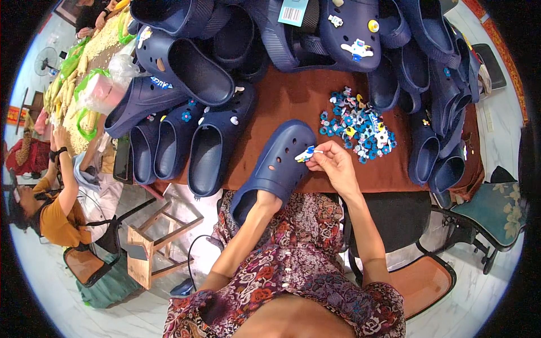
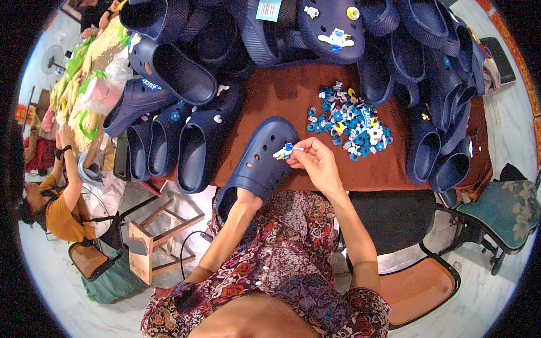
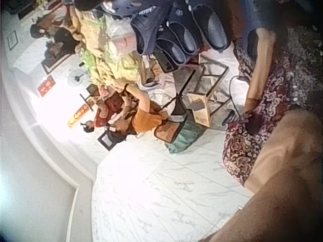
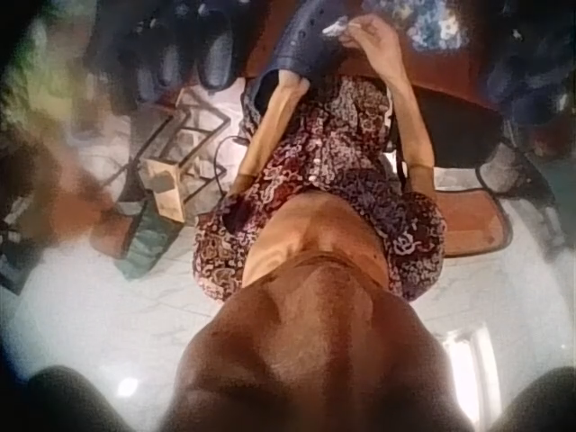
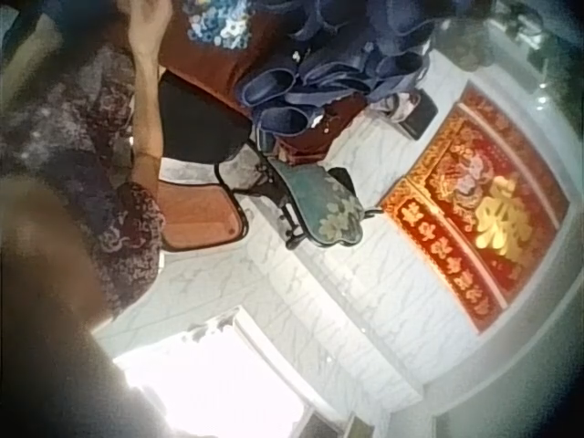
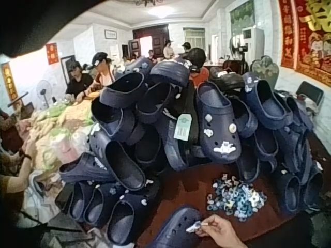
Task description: Manually attaching decorative charms and labels to rubber clogs.
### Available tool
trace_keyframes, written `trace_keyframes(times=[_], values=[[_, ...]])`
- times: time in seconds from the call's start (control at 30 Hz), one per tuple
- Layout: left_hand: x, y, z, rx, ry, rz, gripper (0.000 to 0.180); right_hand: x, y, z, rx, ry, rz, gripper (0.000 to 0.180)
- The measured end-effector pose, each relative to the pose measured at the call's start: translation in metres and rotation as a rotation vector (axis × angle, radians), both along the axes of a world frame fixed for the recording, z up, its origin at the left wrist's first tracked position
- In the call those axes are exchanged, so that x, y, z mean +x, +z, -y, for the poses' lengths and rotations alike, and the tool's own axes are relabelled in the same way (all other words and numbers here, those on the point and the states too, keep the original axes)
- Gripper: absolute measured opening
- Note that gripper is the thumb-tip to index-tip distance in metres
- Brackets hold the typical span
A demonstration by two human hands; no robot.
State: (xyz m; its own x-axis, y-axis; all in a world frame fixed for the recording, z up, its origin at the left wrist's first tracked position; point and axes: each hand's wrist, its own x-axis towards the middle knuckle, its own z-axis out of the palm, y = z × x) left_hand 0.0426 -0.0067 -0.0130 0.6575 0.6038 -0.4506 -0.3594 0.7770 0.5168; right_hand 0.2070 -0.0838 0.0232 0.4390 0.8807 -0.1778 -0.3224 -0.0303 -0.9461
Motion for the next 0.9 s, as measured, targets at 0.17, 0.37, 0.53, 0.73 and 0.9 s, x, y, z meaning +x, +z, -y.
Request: trace_keyframes(times=[0.17,0.37,0.53,0.73,0.9], values=[[-0.002,-0.004,0.004,-0.041,0.003,-0.006,0.058,-0.006,0.001,-0.003,-0.019,-0.047,-0.026,0.015],[-0.003,-0.007,0.014,0.243,0.003,-0.012,0.058,-0.021,0.003,-0.001,-0.006,-0.140,0.091,0.012],[0.000,-0.003,0.015,0.144,0.004,0.005,0.057,-0.035,0.000,-0.002,0.079,-0.292,0.335,0.014],[0.002,0.001,0.015,0.028,0.010,0.025,0.057,-0.037,0.009,0.000,0.071,-0.310,1.021,0.023],[0.003,0.012,0.016,-0.005,0.017,0.022,0.056,-0.036,0.009,0.001,0.054,-0.269,1.101,0.021]])
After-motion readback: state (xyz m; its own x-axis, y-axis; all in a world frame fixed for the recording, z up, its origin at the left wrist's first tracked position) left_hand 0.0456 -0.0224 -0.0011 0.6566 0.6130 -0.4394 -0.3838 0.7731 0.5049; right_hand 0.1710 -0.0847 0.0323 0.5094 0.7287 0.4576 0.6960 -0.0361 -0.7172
